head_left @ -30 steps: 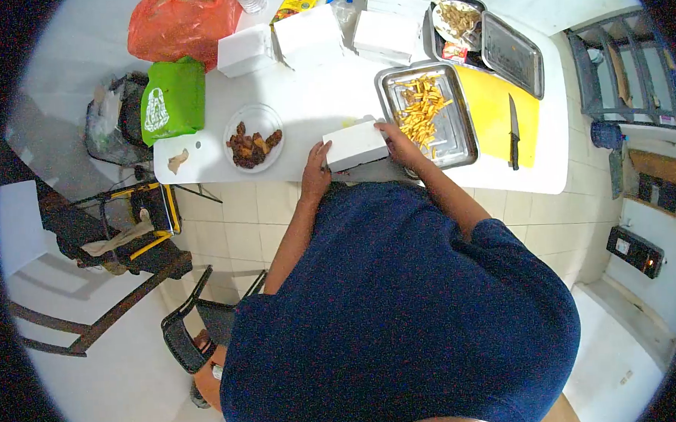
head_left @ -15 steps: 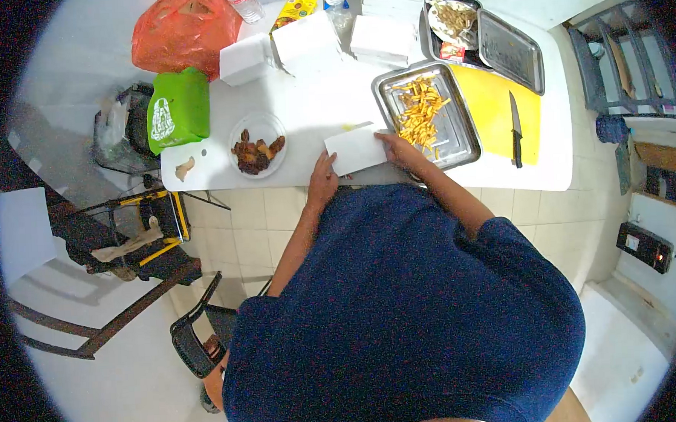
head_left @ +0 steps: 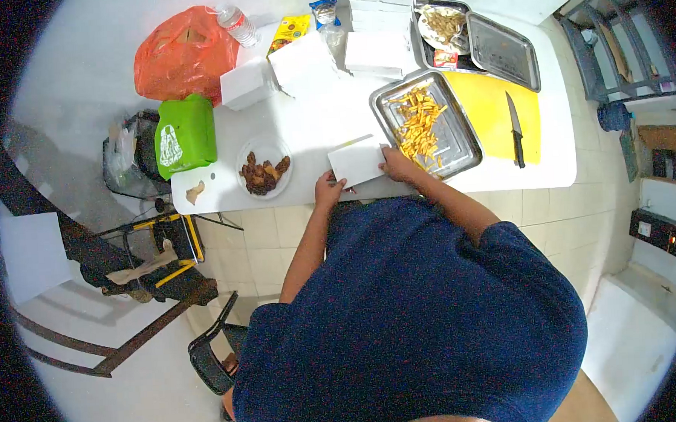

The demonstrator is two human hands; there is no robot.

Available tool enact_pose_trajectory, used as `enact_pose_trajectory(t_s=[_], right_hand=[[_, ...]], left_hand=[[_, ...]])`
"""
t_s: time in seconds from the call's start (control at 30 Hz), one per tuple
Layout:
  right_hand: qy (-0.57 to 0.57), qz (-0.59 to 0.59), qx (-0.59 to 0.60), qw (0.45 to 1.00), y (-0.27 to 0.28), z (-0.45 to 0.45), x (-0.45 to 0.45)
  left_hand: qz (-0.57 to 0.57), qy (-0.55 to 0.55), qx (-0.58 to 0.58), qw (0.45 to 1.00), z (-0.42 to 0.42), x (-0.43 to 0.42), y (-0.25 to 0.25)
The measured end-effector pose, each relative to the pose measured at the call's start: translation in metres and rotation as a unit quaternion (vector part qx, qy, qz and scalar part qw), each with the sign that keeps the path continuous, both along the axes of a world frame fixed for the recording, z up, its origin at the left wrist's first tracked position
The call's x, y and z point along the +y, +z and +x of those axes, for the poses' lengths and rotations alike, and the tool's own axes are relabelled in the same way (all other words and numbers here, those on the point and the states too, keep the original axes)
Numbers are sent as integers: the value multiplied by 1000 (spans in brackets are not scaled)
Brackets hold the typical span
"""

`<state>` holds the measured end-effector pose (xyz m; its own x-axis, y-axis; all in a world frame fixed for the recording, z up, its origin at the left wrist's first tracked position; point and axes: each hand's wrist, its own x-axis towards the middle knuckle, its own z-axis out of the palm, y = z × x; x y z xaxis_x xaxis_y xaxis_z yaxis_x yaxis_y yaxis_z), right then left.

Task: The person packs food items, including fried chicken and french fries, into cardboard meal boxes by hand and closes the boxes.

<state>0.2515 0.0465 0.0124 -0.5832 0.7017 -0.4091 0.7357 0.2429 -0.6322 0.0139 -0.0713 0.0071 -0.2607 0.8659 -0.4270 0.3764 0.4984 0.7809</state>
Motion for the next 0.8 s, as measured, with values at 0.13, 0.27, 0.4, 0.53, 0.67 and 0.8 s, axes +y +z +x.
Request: enact_pose_trajectory(t_s=[0.13, 0.27, 0.4, 0.53, 0.67, 0.8], right_hand=[[-52, -62, 85, 993, 12, 4, -4], [-122, -129, 164, 970, 19, 6, -2], [-186, -153, 269, 933, 6, 16, 18], [-244, -84, 309, 915, 12, 17, 45], [-279, 37, 278, 919, 64, 16, 82], [-309, 108, 283, 902, 99, 17, 129]], left_hand=[[10, 4, -98, 995, -9, -2, 2], [-21, 78, -160, 984, -3, 0, 22], [32, 85, -148, 985, 12, 29, 61], [147, 30, -45, 988, 19, 84, 61], [200, -35, 32, 979, 36, 137, 111], [217, -34, 14, 975, 39, 194, 124]])
